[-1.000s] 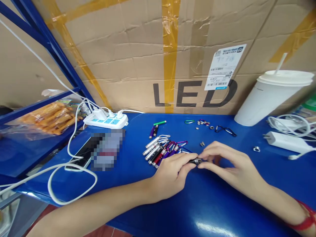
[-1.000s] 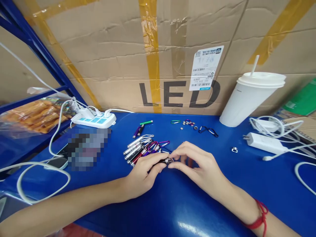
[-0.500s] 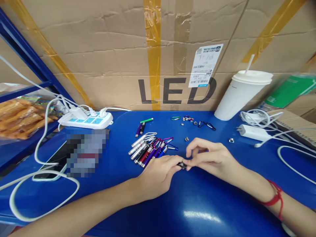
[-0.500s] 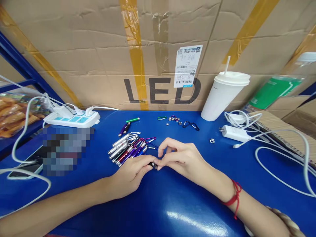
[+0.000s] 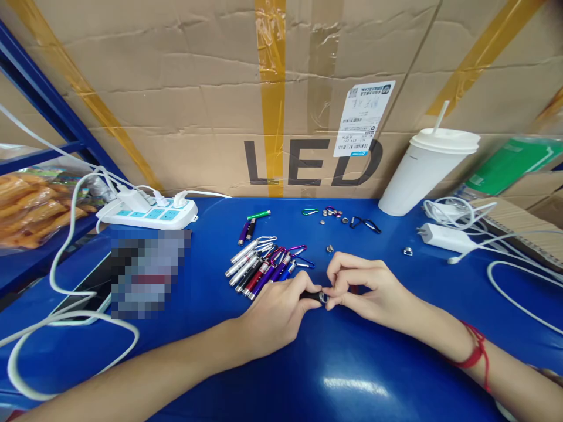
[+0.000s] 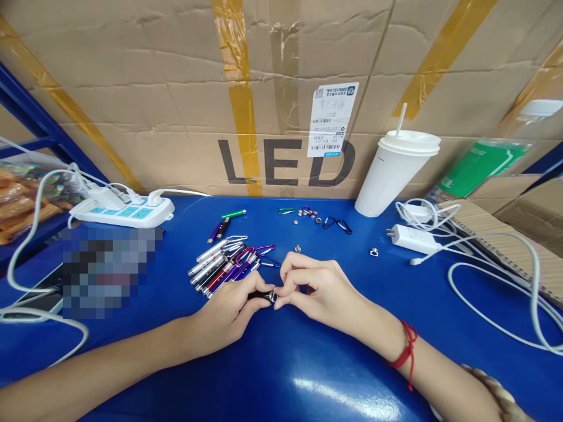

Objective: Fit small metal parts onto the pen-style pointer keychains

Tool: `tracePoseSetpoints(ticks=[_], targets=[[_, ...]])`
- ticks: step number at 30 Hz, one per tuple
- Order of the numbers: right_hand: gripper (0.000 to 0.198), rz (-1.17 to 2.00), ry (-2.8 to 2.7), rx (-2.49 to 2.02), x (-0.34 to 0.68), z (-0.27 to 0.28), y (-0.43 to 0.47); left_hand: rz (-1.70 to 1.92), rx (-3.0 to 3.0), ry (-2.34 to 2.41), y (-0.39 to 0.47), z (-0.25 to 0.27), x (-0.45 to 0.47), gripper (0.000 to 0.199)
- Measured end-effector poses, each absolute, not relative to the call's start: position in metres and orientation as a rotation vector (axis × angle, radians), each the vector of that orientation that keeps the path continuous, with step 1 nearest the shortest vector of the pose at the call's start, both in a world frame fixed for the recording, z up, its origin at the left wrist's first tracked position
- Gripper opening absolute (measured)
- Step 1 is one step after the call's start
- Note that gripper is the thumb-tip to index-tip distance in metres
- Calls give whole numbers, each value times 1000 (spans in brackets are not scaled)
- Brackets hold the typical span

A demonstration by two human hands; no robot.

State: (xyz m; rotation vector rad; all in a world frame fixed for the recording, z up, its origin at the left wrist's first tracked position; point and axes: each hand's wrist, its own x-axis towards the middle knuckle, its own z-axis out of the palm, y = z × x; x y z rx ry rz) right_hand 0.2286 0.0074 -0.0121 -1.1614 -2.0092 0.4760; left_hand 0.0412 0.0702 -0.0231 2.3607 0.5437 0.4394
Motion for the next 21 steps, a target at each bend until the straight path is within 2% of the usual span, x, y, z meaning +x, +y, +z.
tracePoseSetpoints(ticks=[4,10,21], targets=[[17,470,-1900,-1189,220,-9,7,574,2370,521,70,-28,42,17],[30,559,-1697,-1220,210,-6,8,824,2326,506,67,-30,43,14],[31,616,-1689,-1282,214,-2,11,635,2294,613,65,-21,43,27]])
